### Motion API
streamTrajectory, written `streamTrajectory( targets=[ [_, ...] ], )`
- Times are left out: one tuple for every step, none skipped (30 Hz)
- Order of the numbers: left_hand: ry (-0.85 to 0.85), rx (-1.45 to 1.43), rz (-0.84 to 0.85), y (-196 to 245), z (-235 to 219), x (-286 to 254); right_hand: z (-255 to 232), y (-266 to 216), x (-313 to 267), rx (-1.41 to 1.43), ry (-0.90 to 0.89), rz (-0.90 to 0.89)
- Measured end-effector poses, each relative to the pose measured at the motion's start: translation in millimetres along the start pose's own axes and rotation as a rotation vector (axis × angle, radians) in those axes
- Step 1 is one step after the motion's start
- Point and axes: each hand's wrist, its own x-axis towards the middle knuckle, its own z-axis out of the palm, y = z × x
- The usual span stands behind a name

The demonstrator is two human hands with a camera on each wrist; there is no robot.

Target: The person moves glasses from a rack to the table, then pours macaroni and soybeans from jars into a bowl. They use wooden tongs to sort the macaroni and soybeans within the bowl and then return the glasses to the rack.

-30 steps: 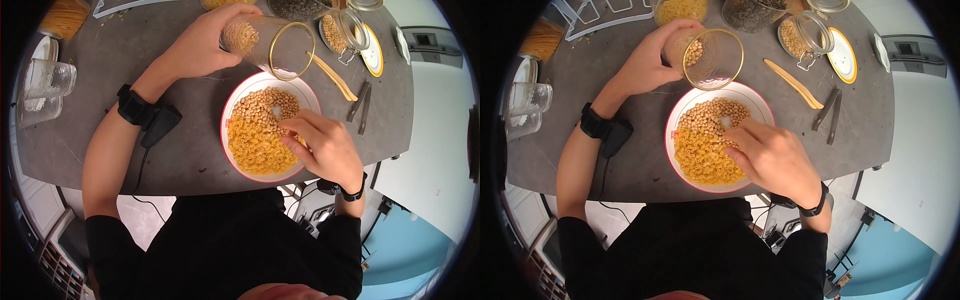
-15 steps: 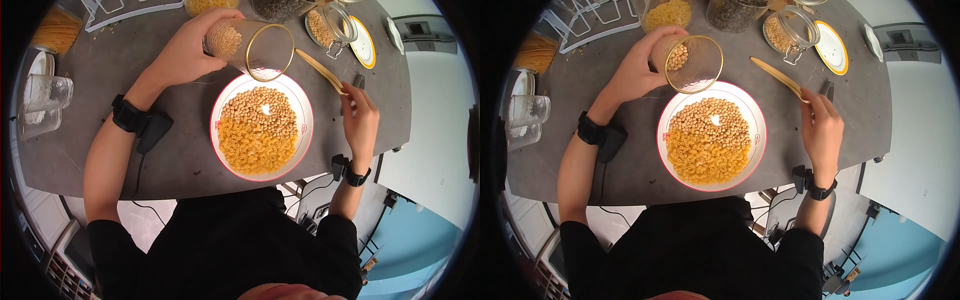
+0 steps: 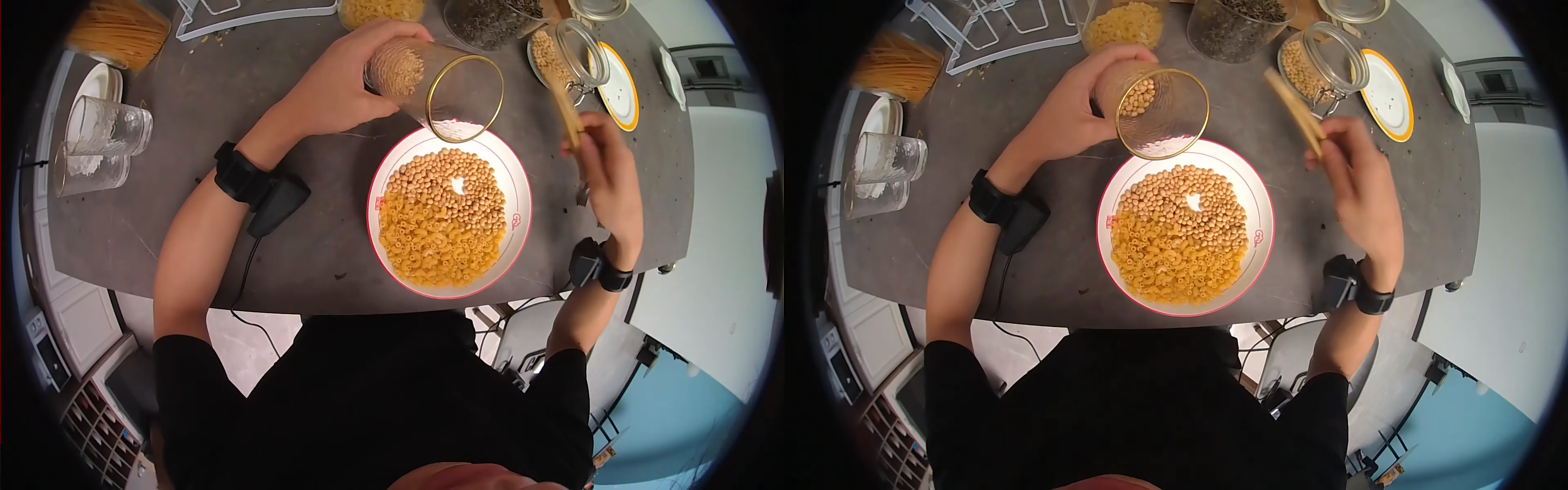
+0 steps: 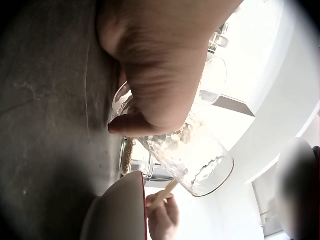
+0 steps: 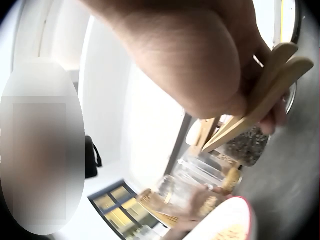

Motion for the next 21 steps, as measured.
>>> streamTrajectory(
  targets=[
    [-0.006, 0.004, 0.005, 0, -1, 0, -1, -6, 0, 0.335, 0.037, 0.066],
    [-0.012, 0.006, 0.009, 1, -1, 0, -4, -23, 1, 0.404, 0.075, 0.204],
    [-0.014, 0.008, 0.004, 0, 0, -1, -4, -23, 4, 0.409, 0.073, 0.205],
    [-0.018, 0.005, 0.003, 0, 0, 0, -3, -21, 7, 0.513, 0.058, 0.149],
    [-0.021, 0.004, 0.002, 0, -1, 0, -1, -20, 11, 0.616, 0.043, 0.091],
    [-0.022, 0.01, -0.002, -1, -1, 0, 10, -20, 12, 0.661, 0.115, 0.104],
    [-0.019, 0.006, -0.001, -1, -1, 0, 13, -12, 11, 0.669, 0.109, 0.102],
    [-0.016, 0.001, -0.003, -2, 0, -1, 15, -2, 8, 0.651, 0.089, 0.054],
    [-0.017, 0.005, -0.009, -2, -1, -1, 16, 5, 5, 0.632, 0.073, 0.007],
    [-0.019, 0.019, -0.003, -1, -2, -1, 24, 3, 2, 0.624, 0.14, 0.001],
    [-0.023, 0.03, 0.003, 0, -2, 0, 27, 3, -1, 0.628, 0.141, 0.007],
    [-0.025, 0.029, 0.001, 0, -2, 0, 29, 3, -4, 0.694, 0.119, -0.046],
    [-0.03, 0.025, 0.001, -1, -2, 0, 31, 4, -5, 0.76, 0.095, -0.1],
    [-0.036, 0.021, -0.001, -1, -3, -1, 35, 4, -5, 0.764, 0.093, -0.096],
    [-0.04, 0.022, -0.006, 1, -4, -1, 40, 5, -6, 0.825, 0.063, -0.108],
    [-0.05, -0.008, -0.051, 4, -4, -2, 43, 7, -7, 0.887, 0.037, -0.12],
    [-0.062, -0.038, -0.098, 6, -5, -2, 44, 6, -8, 0.893, 0.041, -0.114],
    [-0.07, -0.038, -0.104, 5, -5, -2, 45, 5, -10, 0.908, 0.029, -0.114],
    [-0.067, -0.044, -0.119, 5, -6, -3, 45, 5, -12, 0.923, 0.015, -0.114],
    [-0.061, -0.05, -0.135, 5, -5, -3, 44, 8, -13, 0.927, 0.014, -0.108],
    [-0.063, -0.05, -0.141, 5, -5, -3, 42, 12, -14, 1.027, 0.021, -0.104]
  ],
)
